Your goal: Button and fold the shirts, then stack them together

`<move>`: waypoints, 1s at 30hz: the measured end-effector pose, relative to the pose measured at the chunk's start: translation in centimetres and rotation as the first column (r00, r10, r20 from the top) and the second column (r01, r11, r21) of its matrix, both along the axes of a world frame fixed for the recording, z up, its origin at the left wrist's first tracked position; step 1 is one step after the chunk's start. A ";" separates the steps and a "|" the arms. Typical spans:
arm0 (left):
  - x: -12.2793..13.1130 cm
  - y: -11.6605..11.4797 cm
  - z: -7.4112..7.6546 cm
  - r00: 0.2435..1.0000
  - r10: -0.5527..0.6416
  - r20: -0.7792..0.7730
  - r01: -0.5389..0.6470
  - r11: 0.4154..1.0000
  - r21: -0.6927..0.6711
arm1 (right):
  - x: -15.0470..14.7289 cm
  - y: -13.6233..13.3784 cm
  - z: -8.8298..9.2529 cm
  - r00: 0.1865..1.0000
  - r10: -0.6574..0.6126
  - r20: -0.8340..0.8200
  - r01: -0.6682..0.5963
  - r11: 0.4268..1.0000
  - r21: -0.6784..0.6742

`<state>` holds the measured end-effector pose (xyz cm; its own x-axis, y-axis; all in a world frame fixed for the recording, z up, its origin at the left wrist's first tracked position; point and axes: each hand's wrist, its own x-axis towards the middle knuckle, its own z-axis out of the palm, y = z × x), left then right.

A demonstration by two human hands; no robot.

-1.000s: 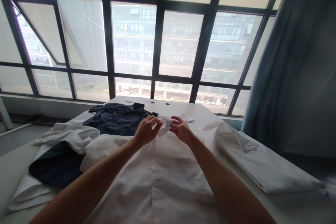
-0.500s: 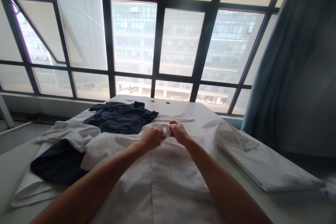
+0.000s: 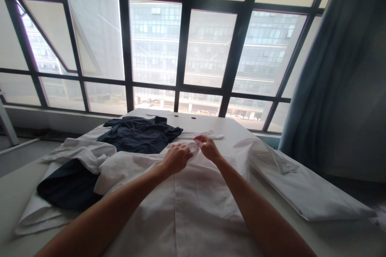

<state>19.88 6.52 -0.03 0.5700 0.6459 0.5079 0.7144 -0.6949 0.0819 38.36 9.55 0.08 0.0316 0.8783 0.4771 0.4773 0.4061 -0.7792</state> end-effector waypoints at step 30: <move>-6.2 5.1 0.1 0.977 -0.194 -0.087 0.188 0.979 -0.074 | -0.3 -3.6 2.7 0.566 -0.164 0.808 -0.042 0.973 0.227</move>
